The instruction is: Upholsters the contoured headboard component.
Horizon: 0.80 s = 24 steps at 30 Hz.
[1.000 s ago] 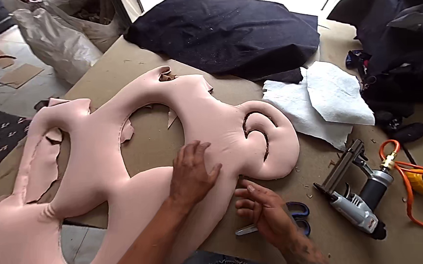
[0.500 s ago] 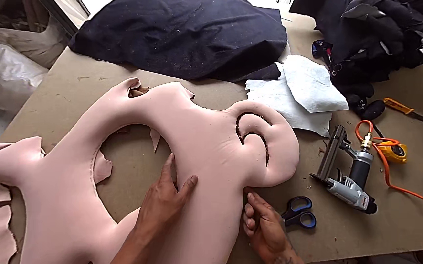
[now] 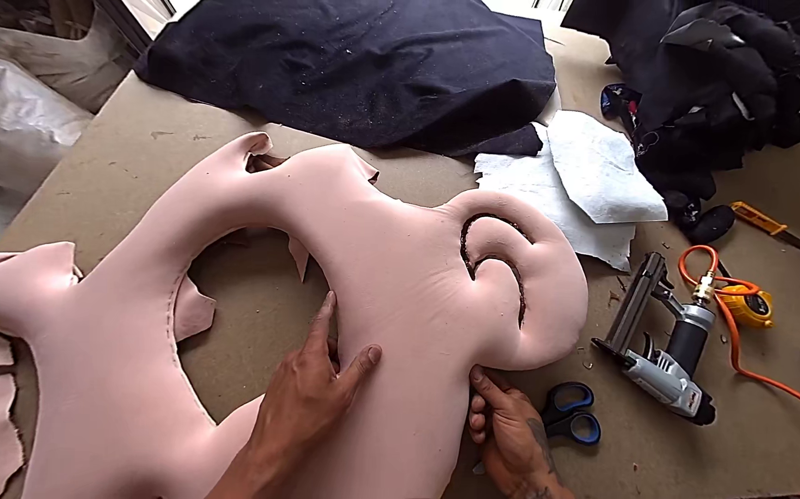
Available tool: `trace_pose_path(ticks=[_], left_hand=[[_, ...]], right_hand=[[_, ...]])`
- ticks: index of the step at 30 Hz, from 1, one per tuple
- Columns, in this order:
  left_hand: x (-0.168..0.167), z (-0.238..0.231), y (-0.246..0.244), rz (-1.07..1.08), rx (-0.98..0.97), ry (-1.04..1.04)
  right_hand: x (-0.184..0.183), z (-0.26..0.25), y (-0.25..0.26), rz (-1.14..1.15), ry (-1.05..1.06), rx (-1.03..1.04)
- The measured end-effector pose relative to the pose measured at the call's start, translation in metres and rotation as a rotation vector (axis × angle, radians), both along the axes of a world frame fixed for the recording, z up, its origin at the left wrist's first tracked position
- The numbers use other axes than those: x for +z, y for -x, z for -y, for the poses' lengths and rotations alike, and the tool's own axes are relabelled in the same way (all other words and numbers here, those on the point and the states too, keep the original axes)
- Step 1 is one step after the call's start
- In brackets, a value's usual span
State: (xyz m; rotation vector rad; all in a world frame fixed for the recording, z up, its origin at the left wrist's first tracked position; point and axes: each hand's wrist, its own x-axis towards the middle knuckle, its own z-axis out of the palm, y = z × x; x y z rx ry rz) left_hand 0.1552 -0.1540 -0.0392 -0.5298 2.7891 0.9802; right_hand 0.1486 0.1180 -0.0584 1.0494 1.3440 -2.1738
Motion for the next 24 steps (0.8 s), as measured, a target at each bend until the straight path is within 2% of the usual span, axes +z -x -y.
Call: trace_pose_path(ticks=[9, 15, 20, 22, 24], left_hand=[[0.007, 0.001, 0.002, 0.032, 0.013, -0.046], [0.01, 0.003, 0.002, 0.051, 0.021, -0.099], [0.012, 0.002, -0.001, 0.015, 0.032, -0.099], [0.014, 0.006, 0.005, 0.049, 0.062, -0.13], [0.017, 0.011, 0.012, 0.116, 0.074, -0.177]], right_hand=[[-0.005, -0.012, 0.001, -0.047, 0.198, 0.05], [-0.005, -0.014, -0.002, -0.052, 0.203, 0.101], [-0.002, -0.019, -0.001, -0.047, 0.345, 0.124], [0.002, -0.016, 0.002, -0.068, 0.327, 0.141], [0.007, -0.022, -0.001, -0.157, 0.265, 0.264]])
